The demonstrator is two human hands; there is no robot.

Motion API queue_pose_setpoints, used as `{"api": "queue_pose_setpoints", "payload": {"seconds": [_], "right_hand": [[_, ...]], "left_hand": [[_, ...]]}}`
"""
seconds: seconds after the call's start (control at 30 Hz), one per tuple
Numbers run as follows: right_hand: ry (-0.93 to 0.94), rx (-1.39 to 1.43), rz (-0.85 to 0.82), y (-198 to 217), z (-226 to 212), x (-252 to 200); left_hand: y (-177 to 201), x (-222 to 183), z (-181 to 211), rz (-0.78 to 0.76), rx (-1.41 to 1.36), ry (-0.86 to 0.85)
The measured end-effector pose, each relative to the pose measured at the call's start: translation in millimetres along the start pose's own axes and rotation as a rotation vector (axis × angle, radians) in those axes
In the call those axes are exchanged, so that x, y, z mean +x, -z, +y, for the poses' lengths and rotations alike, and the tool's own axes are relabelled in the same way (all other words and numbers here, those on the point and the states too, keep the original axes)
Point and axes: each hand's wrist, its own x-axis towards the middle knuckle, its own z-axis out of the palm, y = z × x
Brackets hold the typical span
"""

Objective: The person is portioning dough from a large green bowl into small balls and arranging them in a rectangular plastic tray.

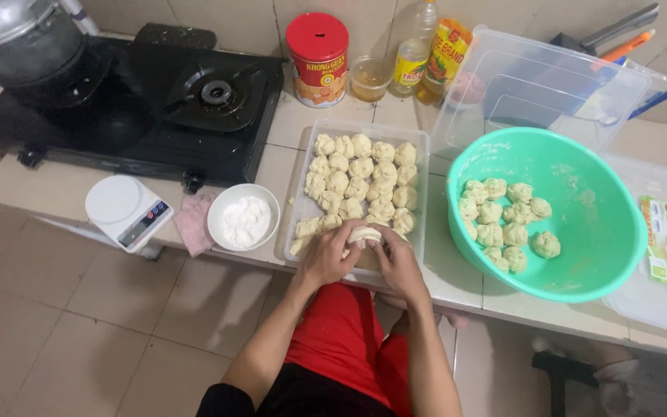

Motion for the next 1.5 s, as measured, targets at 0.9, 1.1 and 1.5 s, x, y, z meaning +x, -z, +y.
{"api": "queue_pose_setpoints", "payload": {"seconds": [0.9,1.1,1.5], "right_hand": [[-0.005,0.012,-0.075,-7,24,0],[0.017,-0.038,-0.018,-7,28,3],[-0.028,0.042,-0.011,0,11,-2]], "left_hand": [[-11,4,-15,0.004,0.058,0.042],[-27,9,-35,0.06,0.062,-0.032],[-3,7,0,-0.003,-0.071,-0.065]]}}
